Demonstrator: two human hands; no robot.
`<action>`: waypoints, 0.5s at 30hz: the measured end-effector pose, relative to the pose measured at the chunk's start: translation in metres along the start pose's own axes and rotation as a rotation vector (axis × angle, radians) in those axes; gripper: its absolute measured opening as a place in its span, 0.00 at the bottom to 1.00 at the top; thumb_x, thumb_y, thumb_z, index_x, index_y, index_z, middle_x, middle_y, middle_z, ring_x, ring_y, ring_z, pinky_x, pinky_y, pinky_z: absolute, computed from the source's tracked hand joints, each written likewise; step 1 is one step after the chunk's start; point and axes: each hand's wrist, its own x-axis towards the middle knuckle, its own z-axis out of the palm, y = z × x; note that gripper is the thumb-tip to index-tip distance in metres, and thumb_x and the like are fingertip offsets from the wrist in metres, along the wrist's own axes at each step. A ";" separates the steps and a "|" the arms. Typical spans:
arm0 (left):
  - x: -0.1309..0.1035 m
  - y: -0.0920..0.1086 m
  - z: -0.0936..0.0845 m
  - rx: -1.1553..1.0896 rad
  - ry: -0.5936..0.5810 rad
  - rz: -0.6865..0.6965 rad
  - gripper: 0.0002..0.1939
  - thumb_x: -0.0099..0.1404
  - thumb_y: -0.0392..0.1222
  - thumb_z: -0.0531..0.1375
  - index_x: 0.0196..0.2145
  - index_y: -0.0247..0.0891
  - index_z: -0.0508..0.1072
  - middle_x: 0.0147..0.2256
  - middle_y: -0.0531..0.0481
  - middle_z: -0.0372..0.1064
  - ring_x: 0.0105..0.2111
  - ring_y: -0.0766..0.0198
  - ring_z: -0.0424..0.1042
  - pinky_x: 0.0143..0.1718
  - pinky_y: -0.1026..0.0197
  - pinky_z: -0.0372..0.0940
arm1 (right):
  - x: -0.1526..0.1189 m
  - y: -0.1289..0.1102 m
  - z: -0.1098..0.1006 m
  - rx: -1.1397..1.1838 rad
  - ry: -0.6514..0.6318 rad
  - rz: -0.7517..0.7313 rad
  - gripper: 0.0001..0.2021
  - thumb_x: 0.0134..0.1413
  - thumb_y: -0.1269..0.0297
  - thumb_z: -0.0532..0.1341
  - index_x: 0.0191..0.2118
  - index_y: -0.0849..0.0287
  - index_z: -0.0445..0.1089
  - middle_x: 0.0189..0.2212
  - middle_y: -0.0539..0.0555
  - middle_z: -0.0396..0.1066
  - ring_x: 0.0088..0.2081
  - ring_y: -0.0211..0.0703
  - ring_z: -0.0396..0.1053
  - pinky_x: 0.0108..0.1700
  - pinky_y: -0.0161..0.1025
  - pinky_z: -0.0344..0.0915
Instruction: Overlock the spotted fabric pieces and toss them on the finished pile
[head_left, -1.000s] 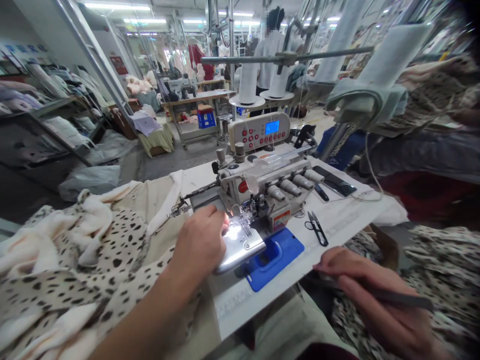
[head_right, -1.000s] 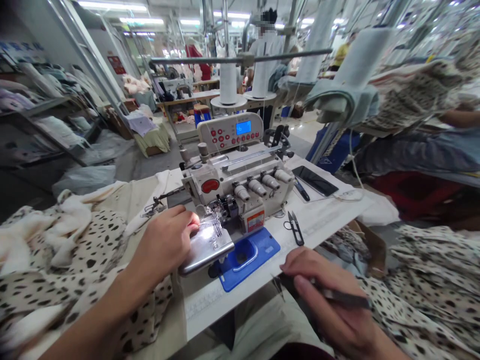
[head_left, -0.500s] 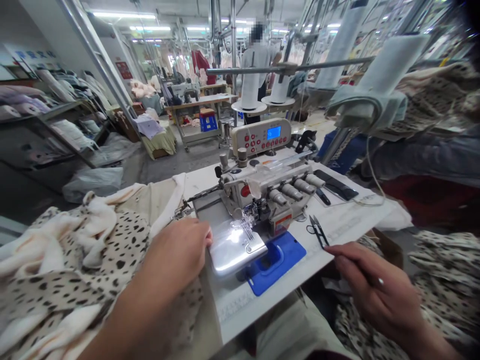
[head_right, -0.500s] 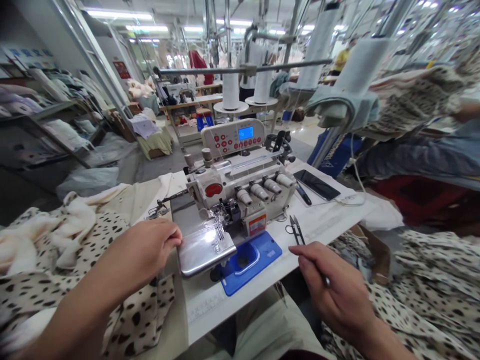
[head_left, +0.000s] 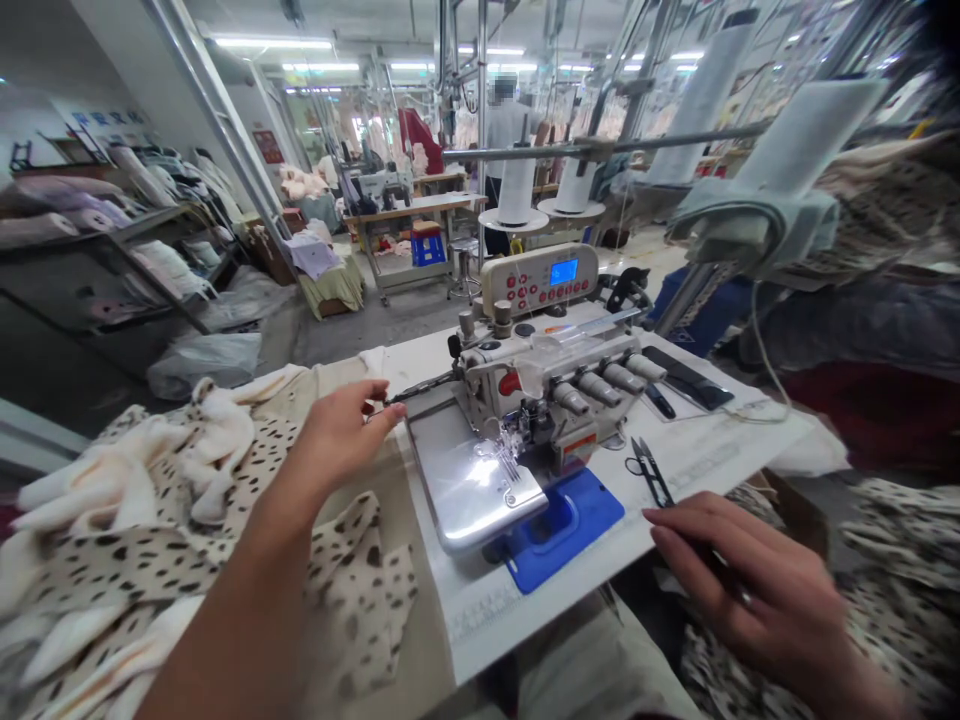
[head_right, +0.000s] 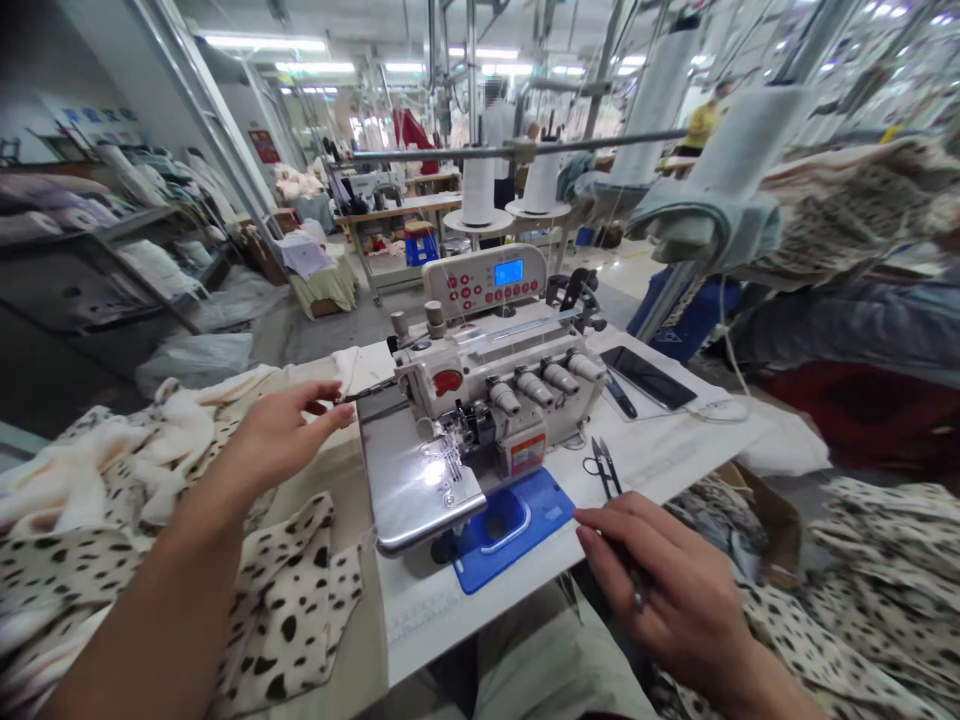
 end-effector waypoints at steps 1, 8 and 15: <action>0.003 0.000 0.005 -0.055 -0.061 -0.025 0.19 0.60 0.51 0.61 0.45 0.40 0.78 0.38 0.47 0.79 0.36 0.57 0.75 0.38 0.59 0.64 | 0.001 -0.003 0.002 0.012 -0.002 -0.003 0.10 0.58 0.75 0.64 0.44 0.57 0.74 0.33 0.54 0.73 0.32 0.40 0.74 0.34 0.34 0.71; -0.023 0.037 0.027 -0.489 -0.093 -0.173 0.17 0.54 0.50 0.67 0.39 0.37 0.79 0.29 0.51 0.77 0.25 0.64 0.73 0.27 0.63 0.64 | 0.020 -0.016 0.025 0.126 -0.018 -0.044 0.11 0.58 0.77 0.62 0.44 0.57 0.74 0.32 0.54 0.72 0.32 0.40 0.73 0.33 0.34 0.71; -0.046 0.062 0.046 -0.420 -0.162 -0.028 0.17 0.59 0.43 0.62 0.47 0.39 0.73 0.33 0.50 0.77 0.31 0.62 0.75 0.33 0.61 0.66 | 0.044 -0.020 0.058 0.194 -0.040 -0.035 0.07 0.61 0.73 0.60 0.42 0.58 0.74 0.31 0.54 0.72 0.31 0.40 0.71 0.33 0.36 0.69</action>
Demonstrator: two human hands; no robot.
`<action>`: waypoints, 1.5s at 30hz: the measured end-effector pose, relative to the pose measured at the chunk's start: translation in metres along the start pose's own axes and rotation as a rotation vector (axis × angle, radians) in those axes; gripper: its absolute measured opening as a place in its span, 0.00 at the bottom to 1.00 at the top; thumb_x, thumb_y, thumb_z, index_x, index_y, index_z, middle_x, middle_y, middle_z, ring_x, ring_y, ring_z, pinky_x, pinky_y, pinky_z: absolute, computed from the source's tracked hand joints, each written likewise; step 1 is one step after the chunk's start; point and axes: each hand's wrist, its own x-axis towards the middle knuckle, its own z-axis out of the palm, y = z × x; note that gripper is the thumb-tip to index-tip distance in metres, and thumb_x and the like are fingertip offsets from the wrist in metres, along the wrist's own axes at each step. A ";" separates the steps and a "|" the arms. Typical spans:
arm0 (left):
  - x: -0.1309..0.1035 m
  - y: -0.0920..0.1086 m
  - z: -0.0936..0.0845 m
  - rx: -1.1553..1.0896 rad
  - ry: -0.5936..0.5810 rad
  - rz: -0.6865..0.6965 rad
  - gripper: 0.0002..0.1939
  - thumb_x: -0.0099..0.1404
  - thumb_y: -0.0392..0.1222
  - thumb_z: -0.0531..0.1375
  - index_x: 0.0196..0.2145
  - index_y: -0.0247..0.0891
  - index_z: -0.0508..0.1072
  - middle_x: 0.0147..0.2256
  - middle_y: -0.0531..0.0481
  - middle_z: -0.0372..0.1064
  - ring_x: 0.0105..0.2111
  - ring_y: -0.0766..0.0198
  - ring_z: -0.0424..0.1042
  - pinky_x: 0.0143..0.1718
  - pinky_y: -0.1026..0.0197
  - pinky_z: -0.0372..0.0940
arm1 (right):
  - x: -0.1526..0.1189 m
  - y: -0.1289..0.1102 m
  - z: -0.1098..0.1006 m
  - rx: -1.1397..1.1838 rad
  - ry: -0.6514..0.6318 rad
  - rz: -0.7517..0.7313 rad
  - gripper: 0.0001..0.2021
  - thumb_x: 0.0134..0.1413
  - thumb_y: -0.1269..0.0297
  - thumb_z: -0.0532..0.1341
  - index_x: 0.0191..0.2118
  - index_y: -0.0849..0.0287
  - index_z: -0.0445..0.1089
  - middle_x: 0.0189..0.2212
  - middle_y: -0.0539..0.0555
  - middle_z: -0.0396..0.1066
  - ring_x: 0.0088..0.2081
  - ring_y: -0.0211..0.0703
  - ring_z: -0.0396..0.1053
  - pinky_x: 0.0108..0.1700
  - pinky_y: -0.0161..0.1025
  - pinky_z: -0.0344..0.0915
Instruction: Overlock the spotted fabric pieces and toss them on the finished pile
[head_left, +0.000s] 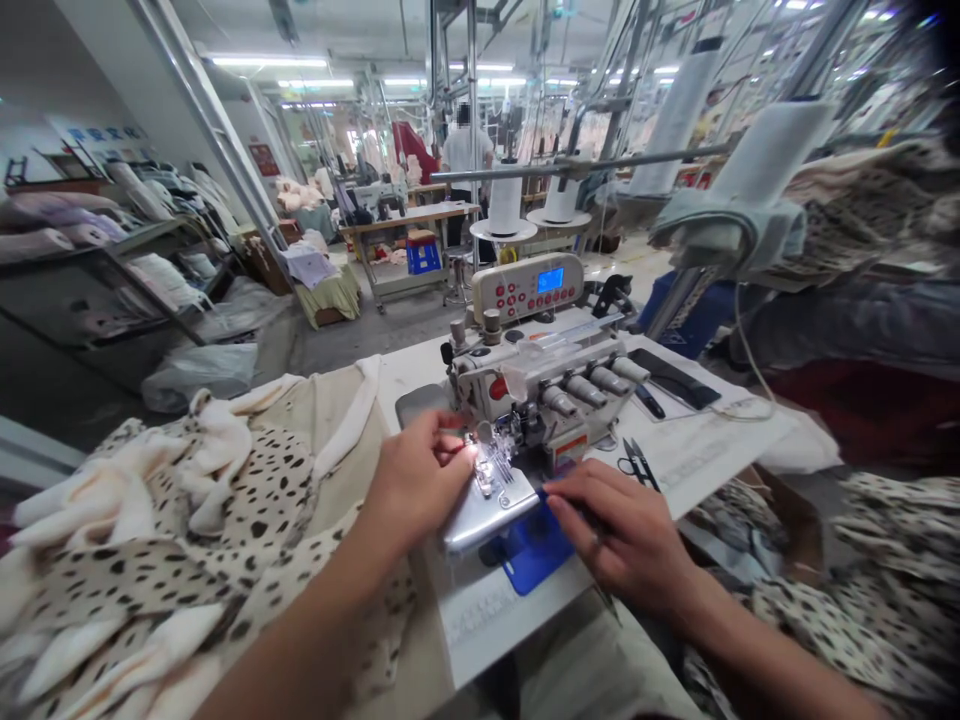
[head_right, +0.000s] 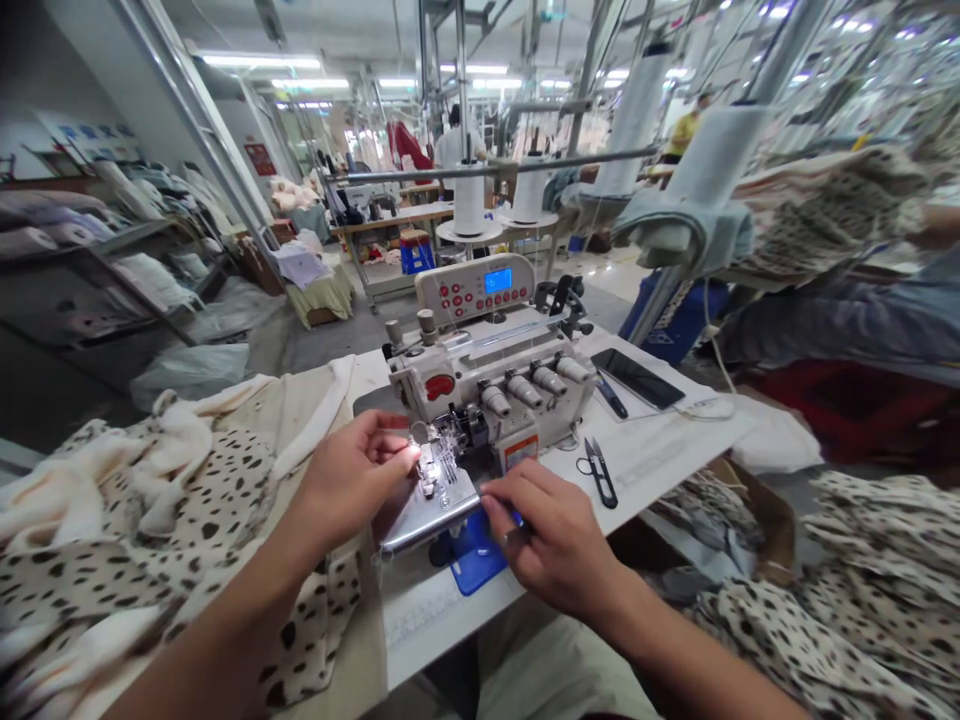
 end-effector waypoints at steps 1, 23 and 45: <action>-0.002 0.001 -0.002 0.059 -0.019 0.022 0.15 0.60 0.42 0.62 0.46 0.39 0.72 0.34 0.50 0.76 0.32 0.62 0.75 0.34 0.60 0.66 | 0.002 0.000 0.004 -0.004 -0.009 0.004 0.07 0.62 0.72 0.60 0.41 0.58 0.74 0.31 0.54 0.72 0.31 0.40 0.71 0.33 0.35 0.69; -0.012 0.000 -0.021 0.621 -0.177 0.269 0.03 0.66 0.35 0.58 0.37 0.40 0.72 0.32 0.51 0.73 0.33 0.60 0.71 0.32 0.60 0.57 | 0.028 -0.025 0.045 -0.248 0.049 -0.149 0.07 0.65 0.70 0.59 0.38 0.59 0.75 0.33 0.55 0.74 0.34 0.42 0.69 0.37 0.38 0.67; -0.005 -0.010 -0.001 0.693 0.119 0.492 0.12 0.61 0.28 0.56 0.22 0.37 0.68 0.29 0.49 0.65 0.30 0.62 0.63 0.32 0.58 0.56 | 0.026 -0.036 0.054 -0.288 0.091 -0.046 0.09 0.64 0.69 0.59 0.33 0.57 0.75 0.28 0.54 0.71 0.31 0.41 0.69 0.33 0.35 0.65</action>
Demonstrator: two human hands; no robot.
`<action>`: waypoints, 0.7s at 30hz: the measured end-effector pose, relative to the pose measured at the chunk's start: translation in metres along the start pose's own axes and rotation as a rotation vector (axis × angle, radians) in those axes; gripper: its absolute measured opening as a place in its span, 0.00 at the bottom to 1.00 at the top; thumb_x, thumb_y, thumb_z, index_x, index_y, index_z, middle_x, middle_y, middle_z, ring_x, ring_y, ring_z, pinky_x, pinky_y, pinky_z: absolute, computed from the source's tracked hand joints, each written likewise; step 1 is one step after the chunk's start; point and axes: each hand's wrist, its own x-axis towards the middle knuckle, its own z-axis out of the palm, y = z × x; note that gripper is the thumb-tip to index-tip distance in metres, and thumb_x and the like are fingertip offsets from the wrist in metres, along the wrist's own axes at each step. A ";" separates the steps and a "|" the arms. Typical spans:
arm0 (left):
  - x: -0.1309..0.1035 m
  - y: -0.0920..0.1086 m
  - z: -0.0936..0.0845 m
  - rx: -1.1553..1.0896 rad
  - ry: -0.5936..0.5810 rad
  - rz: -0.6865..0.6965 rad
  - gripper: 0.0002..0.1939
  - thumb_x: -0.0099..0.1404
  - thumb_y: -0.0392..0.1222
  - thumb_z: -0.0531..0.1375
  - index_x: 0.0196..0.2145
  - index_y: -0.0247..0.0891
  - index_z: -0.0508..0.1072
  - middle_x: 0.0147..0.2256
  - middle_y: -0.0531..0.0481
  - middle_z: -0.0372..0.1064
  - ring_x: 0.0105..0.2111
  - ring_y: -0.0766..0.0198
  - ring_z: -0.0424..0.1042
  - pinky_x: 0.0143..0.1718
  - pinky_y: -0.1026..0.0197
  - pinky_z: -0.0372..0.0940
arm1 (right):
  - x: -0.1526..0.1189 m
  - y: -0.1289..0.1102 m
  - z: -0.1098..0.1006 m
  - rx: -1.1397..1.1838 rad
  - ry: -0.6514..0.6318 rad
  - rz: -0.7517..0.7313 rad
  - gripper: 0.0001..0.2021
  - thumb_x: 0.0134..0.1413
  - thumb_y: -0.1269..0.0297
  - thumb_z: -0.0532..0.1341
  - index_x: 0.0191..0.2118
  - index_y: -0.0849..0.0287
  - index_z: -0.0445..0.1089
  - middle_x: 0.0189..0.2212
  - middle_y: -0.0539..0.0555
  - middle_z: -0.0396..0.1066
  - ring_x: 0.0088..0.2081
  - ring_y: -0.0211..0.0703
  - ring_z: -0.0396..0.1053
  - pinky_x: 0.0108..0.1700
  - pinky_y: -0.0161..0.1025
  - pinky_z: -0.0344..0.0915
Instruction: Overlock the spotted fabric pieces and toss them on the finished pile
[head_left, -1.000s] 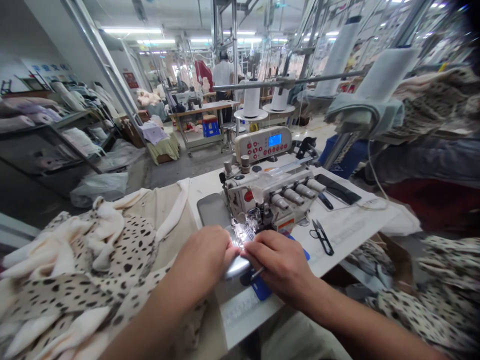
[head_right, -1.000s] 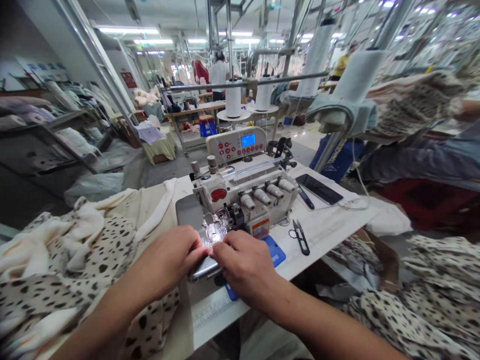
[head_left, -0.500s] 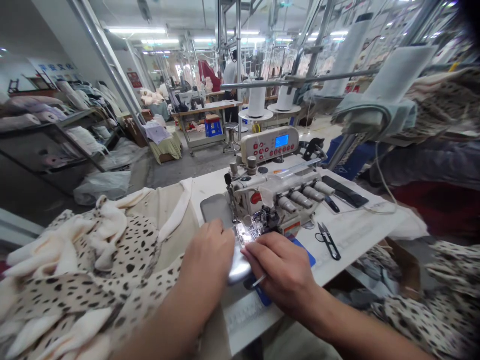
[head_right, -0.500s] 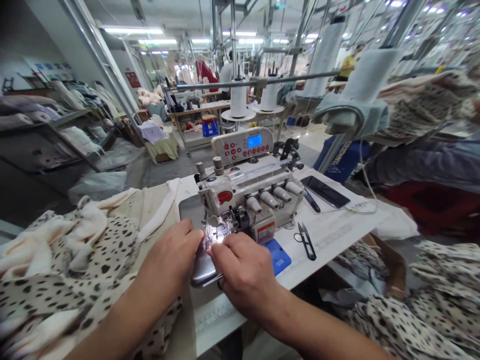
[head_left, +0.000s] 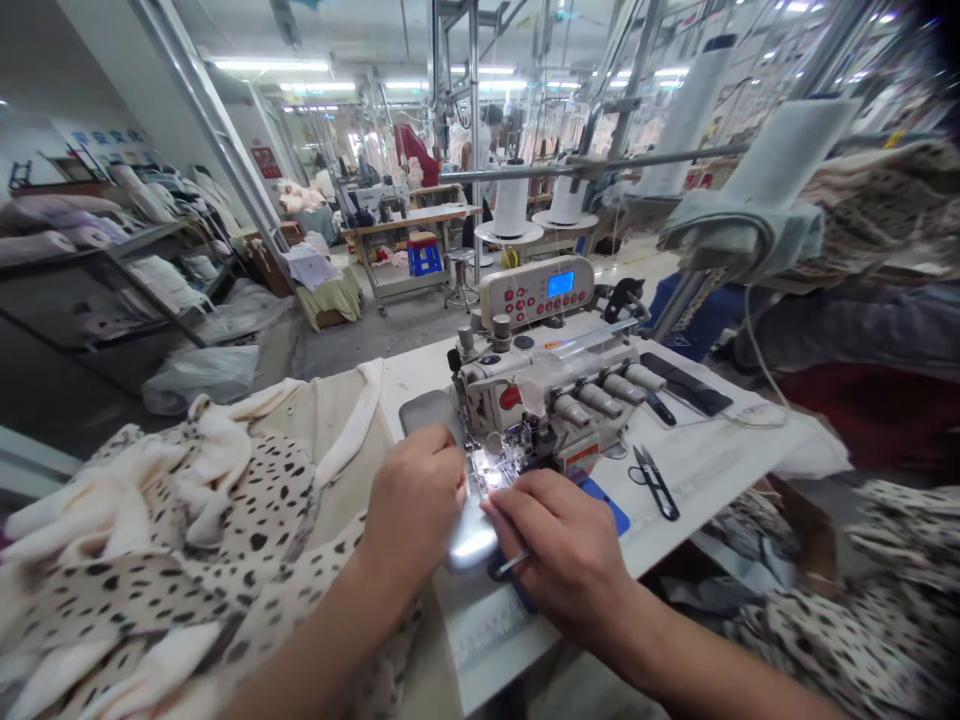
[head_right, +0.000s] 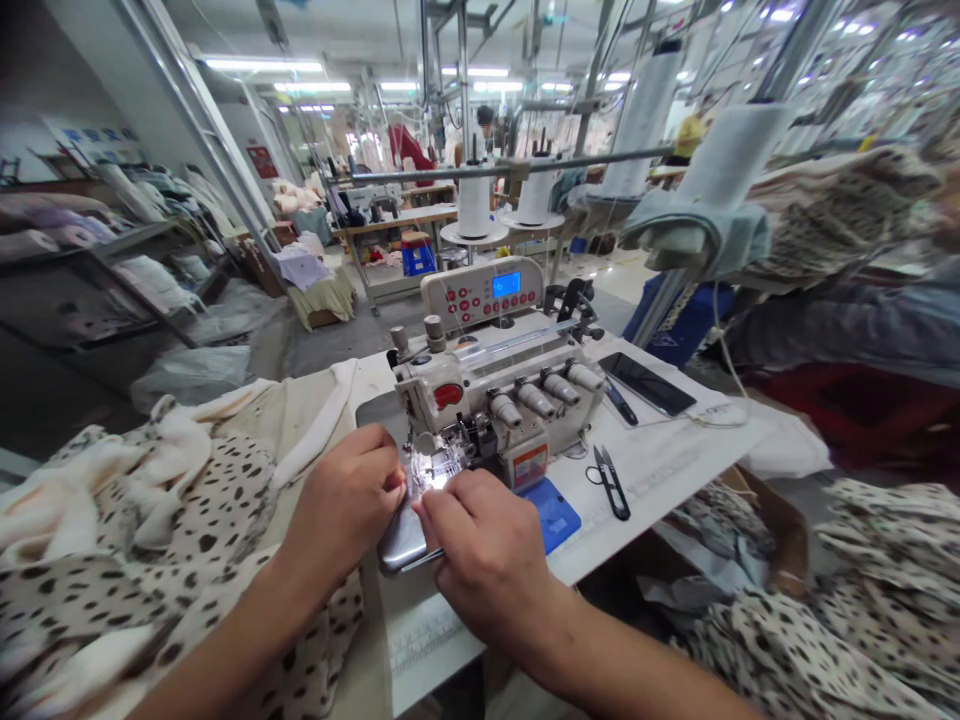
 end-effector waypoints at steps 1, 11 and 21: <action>0.000 0.000 0.001 0.002 0.006 0.017 0.12 0.61 0.28 0.56 0.22 0.37 0.68 0.28 0.49 0.65 0.30 0.62 0.63 0.32 0.58 0.56 | -0.001 0.000 0.000 -0.006 -0.010 0.004 0.09 0.64 0.69 0.59 0.33 0.57 0.75 0.28 0.54 0.71 0.31 0.40 0.68 0.33 0.35 0.64; 0.001 0.004 -0.007 0.045 -0.028 0.268 0.10 0.64 0.30 0.58 0.25 0.37 0.70 0.29 0.48 0.69 0.33 0.58 0.65 0.35 0.56 0.57 | -0.015 0.017 -0.006 -0.013 -0.043 0.072 0.09 0.64 0.67 0.59 0.35 0.58 0.76 0.28 0.54 0.69 0.31 0.40 0.68 0.34 0.35 0.63; 0.007 -0.012 -0.009 -0.077 -0.122 0.401 0.14 0.66 0.28 0.54 0.23 0.36 0.69 0.25 0.51 0.70 0.31 0.63 0.68 0.39 0.58 0.58 | -0.010 0.011 -0.005 -0.020 -0.040 0.097 0.08 0.61 0.69 0.58 0.33 0.59 0.73 0.28 0.54 0.69 0.30 0.42 0.66 0.33 0.37 0.60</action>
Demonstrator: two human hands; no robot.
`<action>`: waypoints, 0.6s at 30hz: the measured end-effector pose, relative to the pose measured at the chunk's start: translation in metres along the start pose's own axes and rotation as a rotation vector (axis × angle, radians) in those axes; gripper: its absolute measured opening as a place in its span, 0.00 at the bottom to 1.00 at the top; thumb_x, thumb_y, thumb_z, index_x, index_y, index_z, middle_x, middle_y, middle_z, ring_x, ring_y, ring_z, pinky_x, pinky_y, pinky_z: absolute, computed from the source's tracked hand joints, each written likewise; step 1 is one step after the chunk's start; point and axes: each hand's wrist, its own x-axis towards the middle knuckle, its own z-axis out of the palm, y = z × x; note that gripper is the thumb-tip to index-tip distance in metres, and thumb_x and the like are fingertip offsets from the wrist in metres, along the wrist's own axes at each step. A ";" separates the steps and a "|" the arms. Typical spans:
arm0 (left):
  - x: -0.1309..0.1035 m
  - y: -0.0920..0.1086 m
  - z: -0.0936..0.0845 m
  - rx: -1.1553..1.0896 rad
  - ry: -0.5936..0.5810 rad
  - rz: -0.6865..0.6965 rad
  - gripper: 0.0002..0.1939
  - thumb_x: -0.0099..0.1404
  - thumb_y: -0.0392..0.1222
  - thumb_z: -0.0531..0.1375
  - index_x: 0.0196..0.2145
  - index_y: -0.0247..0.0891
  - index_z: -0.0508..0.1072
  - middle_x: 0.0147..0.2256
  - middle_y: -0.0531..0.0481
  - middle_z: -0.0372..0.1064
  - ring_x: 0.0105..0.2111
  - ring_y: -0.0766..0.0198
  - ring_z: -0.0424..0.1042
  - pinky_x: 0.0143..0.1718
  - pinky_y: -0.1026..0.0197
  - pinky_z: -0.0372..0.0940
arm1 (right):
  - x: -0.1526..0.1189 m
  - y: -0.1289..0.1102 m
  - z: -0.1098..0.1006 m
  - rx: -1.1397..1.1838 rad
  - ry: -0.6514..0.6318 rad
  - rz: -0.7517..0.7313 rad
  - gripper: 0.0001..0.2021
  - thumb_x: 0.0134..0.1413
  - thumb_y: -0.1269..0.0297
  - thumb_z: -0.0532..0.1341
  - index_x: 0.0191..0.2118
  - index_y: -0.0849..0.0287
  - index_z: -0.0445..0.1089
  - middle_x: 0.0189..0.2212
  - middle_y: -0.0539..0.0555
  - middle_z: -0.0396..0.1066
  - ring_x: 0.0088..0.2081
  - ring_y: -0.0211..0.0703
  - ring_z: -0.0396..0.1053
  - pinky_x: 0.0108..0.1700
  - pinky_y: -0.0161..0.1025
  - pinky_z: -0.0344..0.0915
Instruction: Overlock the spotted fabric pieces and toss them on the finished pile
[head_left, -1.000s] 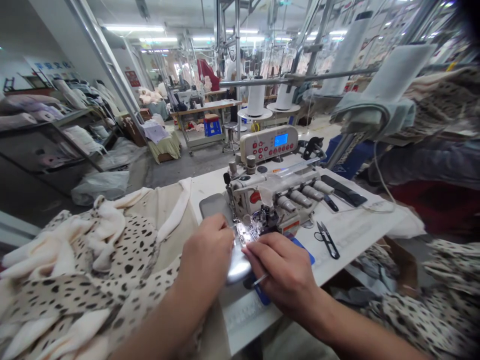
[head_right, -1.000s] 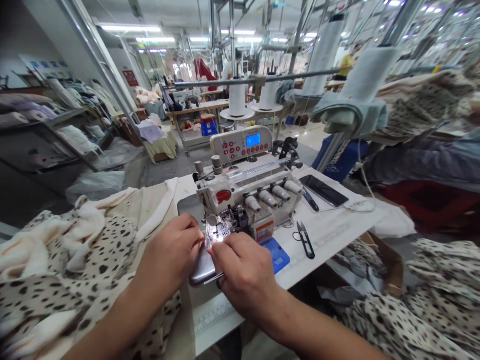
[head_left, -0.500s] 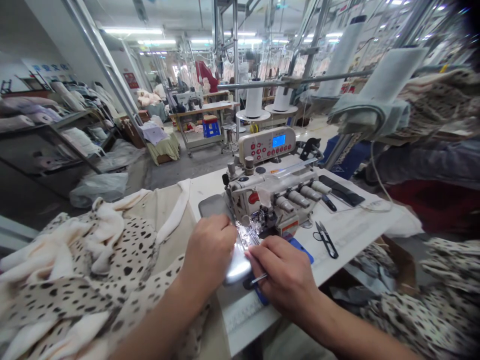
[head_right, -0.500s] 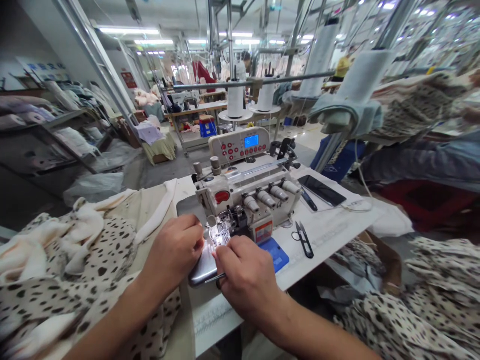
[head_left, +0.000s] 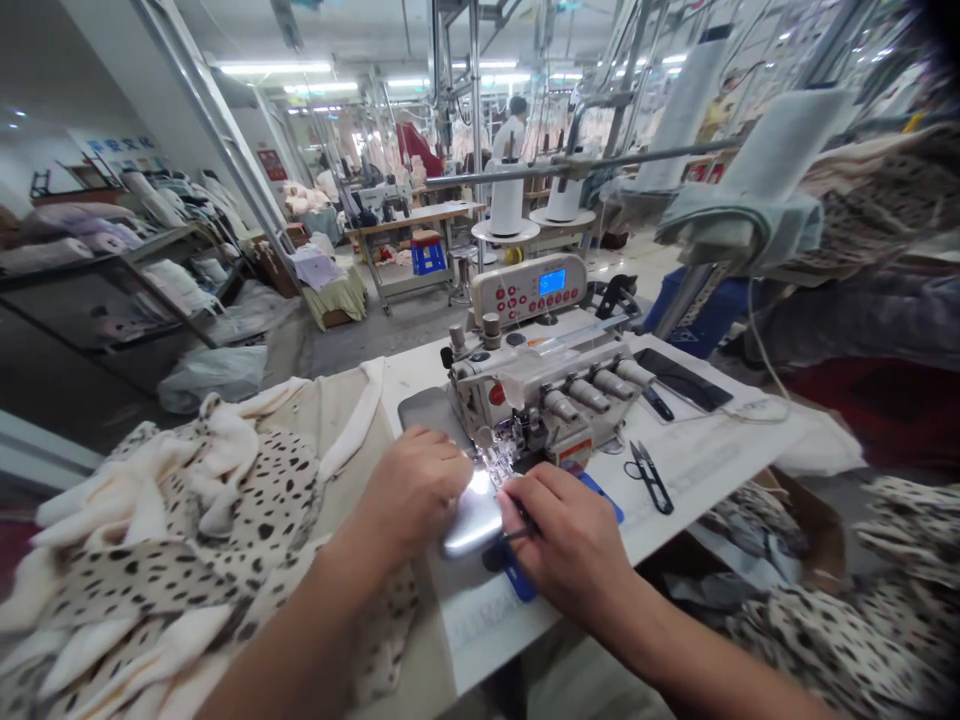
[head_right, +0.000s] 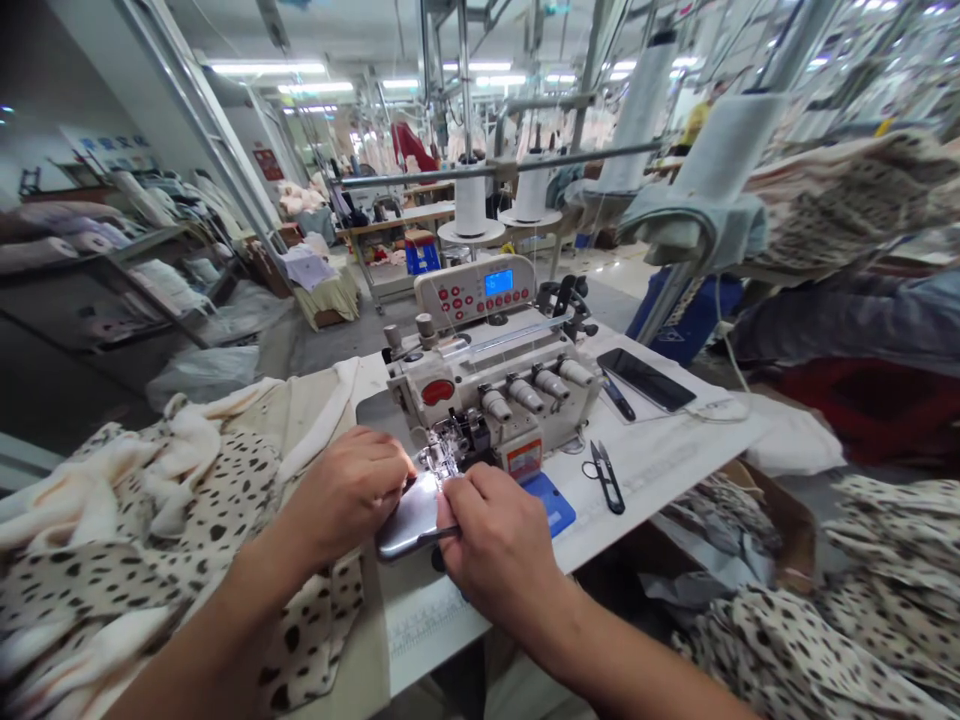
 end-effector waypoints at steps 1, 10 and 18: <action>-0.001 -0.002 -0.001 -0.009 -0.005 0.004 0.14 0.65 0.27 0.54 0.24 0.36 0.70 0.26 0.51 0.71 0.32 0.63 0.68 0.39 0.58 0.58 | 0.000 0.000 0.001 -0.001 0.002 0.003 0.08 0.61 0.69 0.57 0.32 0.59 0.73 0.28 0.54 0.69 0.30 0.42 0.67 0.33 0.37 0.60; -0.018 -0.009 -0.039 -0.210 -0.185 0.036 0.11 0.52 0.24 0.56 0.23 0.39 0.71 0.28 0.53 0.73 0.33 0.64 0.70 0.46 0.57 0.60 | -0.003 0.002 0.008 -0.009 0.038 0.009 0.10 0.62 0.66 0.58 0.31 0.58 0.73 0.27 0.53 0.68 0.32 0.43 0.66 0.35 0.38 0.59; -0.006 -0.042 -0.051 -0.557 0.359 -0.574 0.11 0.50 0.29 0.58 0.29 0.37 0.78 0.30 0.50 0.75 0.31 0.63 0.72 0.35 0.62 0.65 | -0.006 0.009 0.016 0.073 0.095 -0.032 0.13 0.66 0.67 0.57 0.29 0.59 0.72 0.26 0.53 0.68 0.31 0.43 0.66 0.36 0.38 0.59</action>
